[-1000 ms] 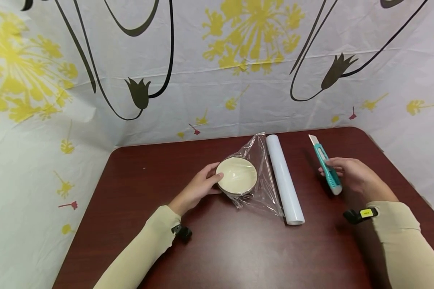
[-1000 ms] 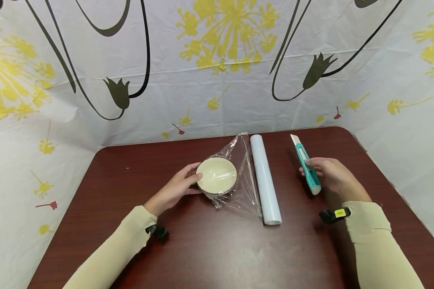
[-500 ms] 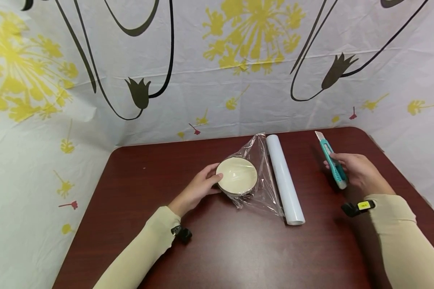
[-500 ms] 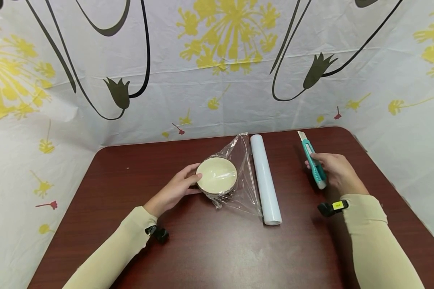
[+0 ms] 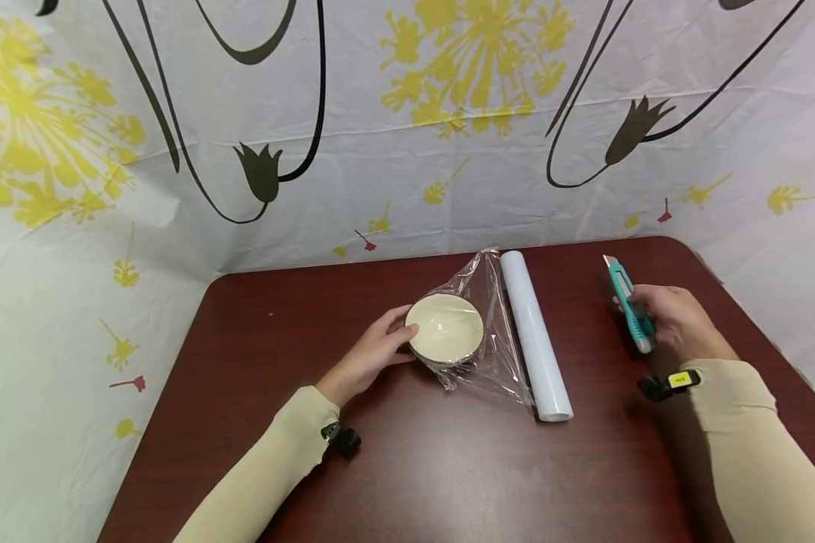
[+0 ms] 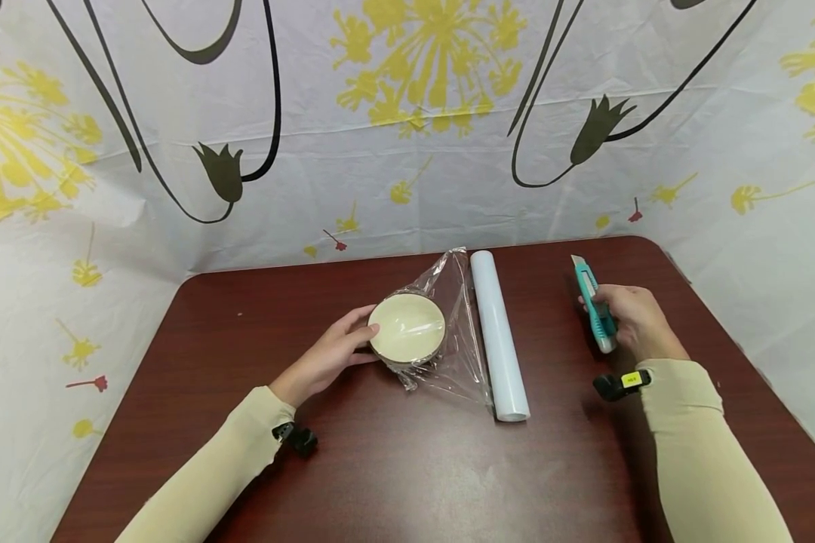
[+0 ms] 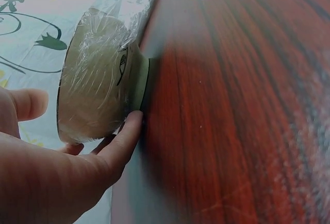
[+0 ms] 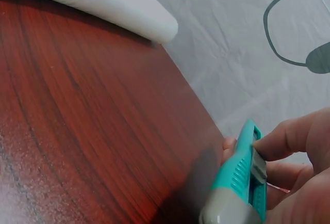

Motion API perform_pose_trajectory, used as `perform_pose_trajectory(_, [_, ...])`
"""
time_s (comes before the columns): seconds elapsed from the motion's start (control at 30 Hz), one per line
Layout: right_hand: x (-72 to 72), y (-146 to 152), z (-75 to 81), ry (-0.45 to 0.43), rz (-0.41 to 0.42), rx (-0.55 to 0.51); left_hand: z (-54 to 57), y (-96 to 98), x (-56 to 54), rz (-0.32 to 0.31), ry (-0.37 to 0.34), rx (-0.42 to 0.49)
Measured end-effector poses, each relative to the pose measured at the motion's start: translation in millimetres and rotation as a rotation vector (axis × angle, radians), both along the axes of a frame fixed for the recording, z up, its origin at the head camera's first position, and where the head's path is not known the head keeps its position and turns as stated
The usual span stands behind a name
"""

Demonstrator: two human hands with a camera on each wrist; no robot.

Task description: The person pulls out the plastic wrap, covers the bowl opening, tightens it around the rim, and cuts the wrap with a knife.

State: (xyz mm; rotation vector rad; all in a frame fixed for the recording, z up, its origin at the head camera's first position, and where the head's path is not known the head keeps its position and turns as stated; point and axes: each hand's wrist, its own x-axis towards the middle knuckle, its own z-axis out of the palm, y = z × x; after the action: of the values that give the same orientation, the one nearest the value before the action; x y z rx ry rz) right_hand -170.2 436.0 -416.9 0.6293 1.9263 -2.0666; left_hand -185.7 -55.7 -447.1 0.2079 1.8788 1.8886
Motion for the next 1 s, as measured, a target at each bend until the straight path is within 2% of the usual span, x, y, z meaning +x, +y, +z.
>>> perform_pose_trajectory(0.13, [1.0,2.7,-0.8,0.034,0.043,-0.01,1.2,0.5,0.4,-0.001,-0.001,0.023])
perform_pose_trajectory(0.27, [0.0,4.7,-0.9,0.028,0.07,0.047,1.9,0.5,0.8,0.001,0.002,0.021])
perform_pose_trajectory(0.37, [-2.1,5.9,-2.0,0.029,0.078,0.013,2.5,0.5,1.2,0.0,-0.001,0.018])
perform_pose_trajectory(0.5, [-4.8,7.4,-4.9,0.066,0.106,-0.125,3.3,0.6,1.7,0.0,-0.002,0.015])
perform_pose_trajectory(0.63, [-5.1,7.7,-7.6,0.084,0.139,-0.146,3.1,0.4,2.0,0.001,0.001,0.011])
perform_pose_trajectory(1.0, [-3.2,5.9,-7.7,0.068,0.178,-0.073,2.7,0.5,2.0,0.004,-0.001,-0.005])
